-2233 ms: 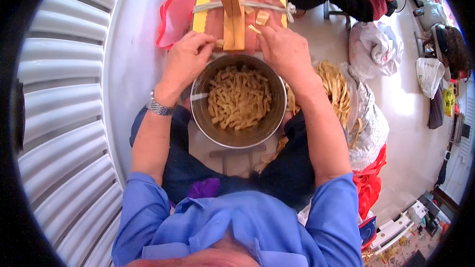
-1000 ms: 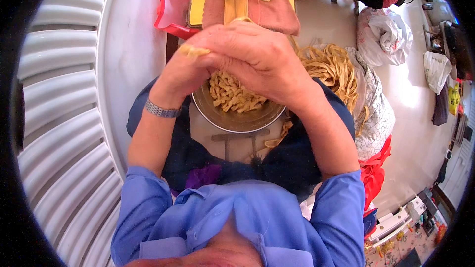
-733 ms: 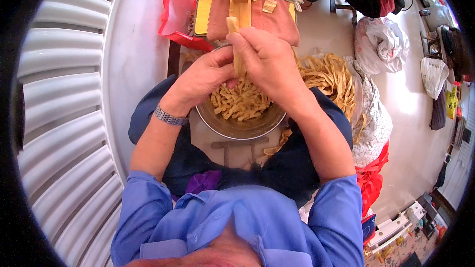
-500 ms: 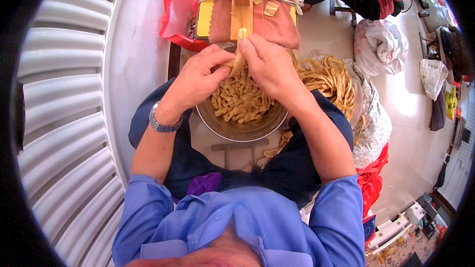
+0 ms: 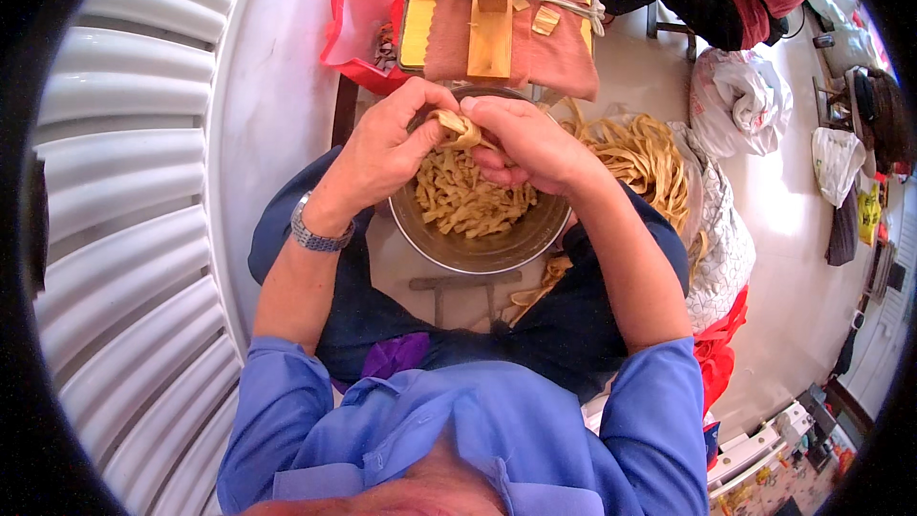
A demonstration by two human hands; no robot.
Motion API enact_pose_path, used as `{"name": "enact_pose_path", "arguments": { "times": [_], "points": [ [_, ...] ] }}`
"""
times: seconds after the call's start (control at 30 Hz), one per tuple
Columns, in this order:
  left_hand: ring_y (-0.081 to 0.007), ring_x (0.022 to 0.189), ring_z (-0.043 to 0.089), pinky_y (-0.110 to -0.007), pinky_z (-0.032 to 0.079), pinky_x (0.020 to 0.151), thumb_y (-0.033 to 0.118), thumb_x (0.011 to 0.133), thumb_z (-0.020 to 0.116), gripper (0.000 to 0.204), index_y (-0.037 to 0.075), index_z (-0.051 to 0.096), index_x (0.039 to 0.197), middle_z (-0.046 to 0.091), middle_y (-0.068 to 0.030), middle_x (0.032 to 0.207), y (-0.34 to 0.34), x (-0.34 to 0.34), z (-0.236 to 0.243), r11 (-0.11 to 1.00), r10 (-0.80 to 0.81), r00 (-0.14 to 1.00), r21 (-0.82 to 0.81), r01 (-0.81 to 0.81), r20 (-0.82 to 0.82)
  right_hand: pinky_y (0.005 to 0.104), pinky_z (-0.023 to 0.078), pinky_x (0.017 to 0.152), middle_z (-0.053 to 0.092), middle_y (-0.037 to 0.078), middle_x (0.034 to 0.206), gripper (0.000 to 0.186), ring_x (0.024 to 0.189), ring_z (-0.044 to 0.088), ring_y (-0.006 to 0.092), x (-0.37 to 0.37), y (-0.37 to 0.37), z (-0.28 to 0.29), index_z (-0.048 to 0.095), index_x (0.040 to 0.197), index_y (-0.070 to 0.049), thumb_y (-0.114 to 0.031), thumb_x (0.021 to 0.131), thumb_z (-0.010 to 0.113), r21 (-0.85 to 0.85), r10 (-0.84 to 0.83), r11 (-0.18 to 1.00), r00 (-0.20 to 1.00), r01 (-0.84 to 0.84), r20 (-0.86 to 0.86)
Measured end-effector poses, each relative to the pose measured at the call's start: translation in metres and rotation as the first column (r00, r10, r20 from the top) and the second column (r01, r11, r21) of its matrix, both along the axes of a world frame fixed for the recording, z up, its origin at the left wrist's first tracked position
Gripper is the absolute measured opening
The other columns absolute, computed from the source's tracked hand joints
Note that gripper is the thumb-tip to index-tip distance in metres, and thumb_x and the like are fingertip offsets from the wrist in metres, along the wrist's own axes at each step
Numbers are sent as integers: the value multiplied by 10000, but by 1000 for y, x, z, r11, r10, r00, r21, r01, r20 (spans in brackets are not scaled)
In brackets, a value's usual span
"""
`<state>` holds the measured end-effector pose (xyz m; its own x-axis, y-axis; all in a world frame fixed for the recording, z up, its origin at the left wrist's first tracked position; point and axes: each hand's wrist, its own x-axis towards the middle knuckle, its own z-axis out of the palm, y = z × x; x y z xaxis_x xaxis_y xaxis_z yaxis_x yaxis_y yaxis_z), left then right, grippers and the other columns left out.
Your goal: The person folds thin strips of dough by hand, using a wooden stand as a guide, and places the shaped pieces into a metal bowl.
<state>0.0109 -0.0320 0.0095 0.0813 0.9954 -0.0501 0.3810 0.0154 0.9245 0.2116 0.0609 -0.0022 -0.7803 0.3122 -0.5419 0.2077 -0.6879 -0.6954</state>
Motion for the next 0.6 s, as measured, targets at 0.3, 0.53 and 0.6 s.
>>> {"name": "enact_pose_path", "arguments": {
  "times": [0.3, 0.53, 0.6],
  "points": [
    [-173, 1180, 592, -325, 480, 1024, 38, 976, 594, 462, -24, 485, 1421, 608, -86, 1296, -9, -9, 4, 975, 72, 656, -191, 111, 751, 237, 442, 640, 601, -51, 794, 309, 740, 530, 48, -5, -9, 20, 690, 1067, -24, -315, 969, 721, 708, -51, 706, 998, 17, 27],
    [-168, 1287, 516, -319, 400, 1114, -2, 965, 545, 486, -12, 473, 1446, 555, -89, 1374, -10, -3, 2, 986, -3, 645, -104, 128, 764, 219, 437, 674, 611, -21, 838, 255, 763, 542, 51, -3, -11, 19, 670, 1159, -21, -238, 1043, 604, 790, -80, 609, 996, 76, -34],
    [-175, 1269, 523, -309, 391, 1109, 12, 965, 544, 487, -1, 478, 1447, 558, -73, 1343, -10, 3, -1, 987, 46, 786, -147, 58, 617, 274, 495, 738, 675, 54, 884, 272, 822, 607, 109, 0, -12, 17, 676, 1112, -13, -263, 1046, 590, 837, -107, 547, 993, 26, 40]
  ]
}}
